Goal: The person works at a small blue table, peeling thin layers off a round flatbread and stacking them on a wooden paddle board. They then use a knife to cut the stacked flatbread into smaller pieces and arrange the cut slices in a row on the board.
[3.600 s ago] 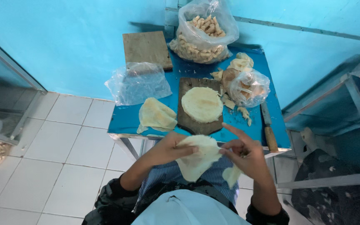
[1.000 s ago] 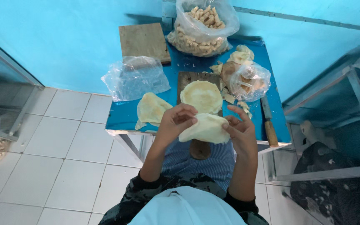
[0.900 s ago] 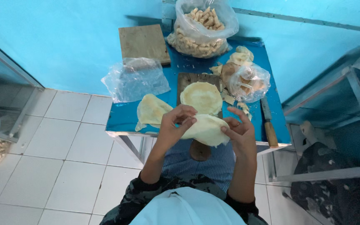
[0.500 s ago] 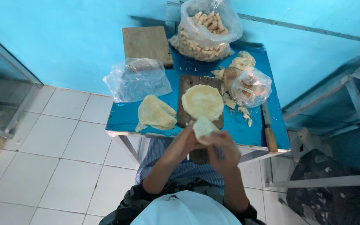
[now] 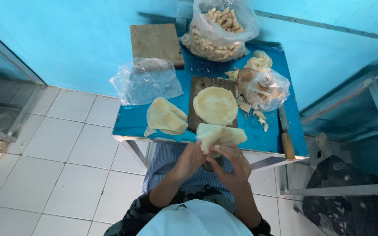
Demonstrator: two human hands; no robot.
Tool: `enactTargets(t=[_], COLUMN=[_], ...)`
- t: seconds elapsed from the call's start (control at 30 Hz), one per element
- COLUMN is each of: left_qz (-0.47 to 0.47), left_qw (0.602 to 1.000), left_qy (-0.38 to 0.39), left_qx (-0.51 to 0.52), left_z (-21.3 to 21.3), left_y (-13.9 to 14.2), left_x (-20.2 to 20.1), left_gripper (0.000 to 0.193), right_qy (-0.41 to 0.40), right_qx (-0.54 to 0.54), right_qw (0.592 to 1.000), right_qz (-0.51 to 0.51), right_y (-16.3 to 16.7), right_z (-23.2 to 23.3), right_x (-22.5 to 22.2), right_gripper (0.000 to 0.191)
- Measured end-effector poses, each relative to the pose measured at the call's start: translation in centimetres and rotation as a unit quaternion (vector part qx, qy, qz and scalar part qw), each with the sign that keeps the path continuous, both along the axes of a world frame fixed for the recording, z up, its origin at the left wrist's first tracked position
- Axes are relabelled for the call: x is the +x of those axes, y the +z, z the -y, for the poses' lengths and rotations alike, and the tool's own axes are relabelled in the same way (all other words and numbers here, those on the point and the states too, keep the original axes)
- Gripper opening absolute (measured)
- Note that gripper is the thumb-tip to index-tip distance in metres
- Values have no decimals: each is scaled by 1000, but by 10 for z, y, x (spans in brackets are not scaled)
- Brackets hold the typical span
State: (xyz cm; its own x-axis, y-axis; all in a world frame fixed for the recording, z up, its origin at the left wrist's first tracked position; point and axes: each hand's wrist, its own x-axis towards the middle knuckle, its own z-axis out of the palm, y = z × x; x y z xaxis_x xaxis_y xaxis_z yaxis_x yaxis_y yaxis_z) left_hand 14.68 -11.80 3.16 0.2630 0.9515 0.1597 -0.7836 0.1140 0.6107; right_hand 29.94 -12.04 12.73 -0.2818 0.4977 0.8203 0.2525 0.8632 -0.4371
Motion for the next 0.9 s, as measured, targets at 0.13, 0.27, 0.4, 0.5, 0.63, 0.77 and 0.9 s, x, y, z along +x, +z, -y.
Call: enactTargets(t=[0.13, 0.27, 0.4, 0.5, 0.63, 0.77, 0.9], left_qz=[-82, -136, -199, -265, -363, -426, -447], left_qw=[995, 989, 980, 962, 926, 879, 853], left_qy=[-9, -23, -12, 21, 69, 132, 135], left_qx=[55, 51, 10, 56, 76, 170, 234], left_z=[-1, -2, -4, -5, 1, 4, 6], left_y=[3, -9, -34, -42, -36, -27, -13], left_x=[3, 5, 10, 11, 8, 9, 5], left_gripper=[64, 68, 57, 60, 47, 41, 34], right_qy=[-24, -16, -29, -36, 10, 45, 95], right_qx=[-5, -27, -31, -84, -163, -246, -249], right_qw=[1000, 999, 997, 993, 978, 953, 941], right_qz=[-17, -41, -59, -79, -128, -170, -207], right_y=[-9, -14, -23, -33, -46, -50, -43], right_z=[0, 0, 0, 1, -3, -8, -9], right_x=[-3, -2, -1, 1, 5, 9, 14], right_gripper=[43, 47, 47, 46, 49, 52, 53])
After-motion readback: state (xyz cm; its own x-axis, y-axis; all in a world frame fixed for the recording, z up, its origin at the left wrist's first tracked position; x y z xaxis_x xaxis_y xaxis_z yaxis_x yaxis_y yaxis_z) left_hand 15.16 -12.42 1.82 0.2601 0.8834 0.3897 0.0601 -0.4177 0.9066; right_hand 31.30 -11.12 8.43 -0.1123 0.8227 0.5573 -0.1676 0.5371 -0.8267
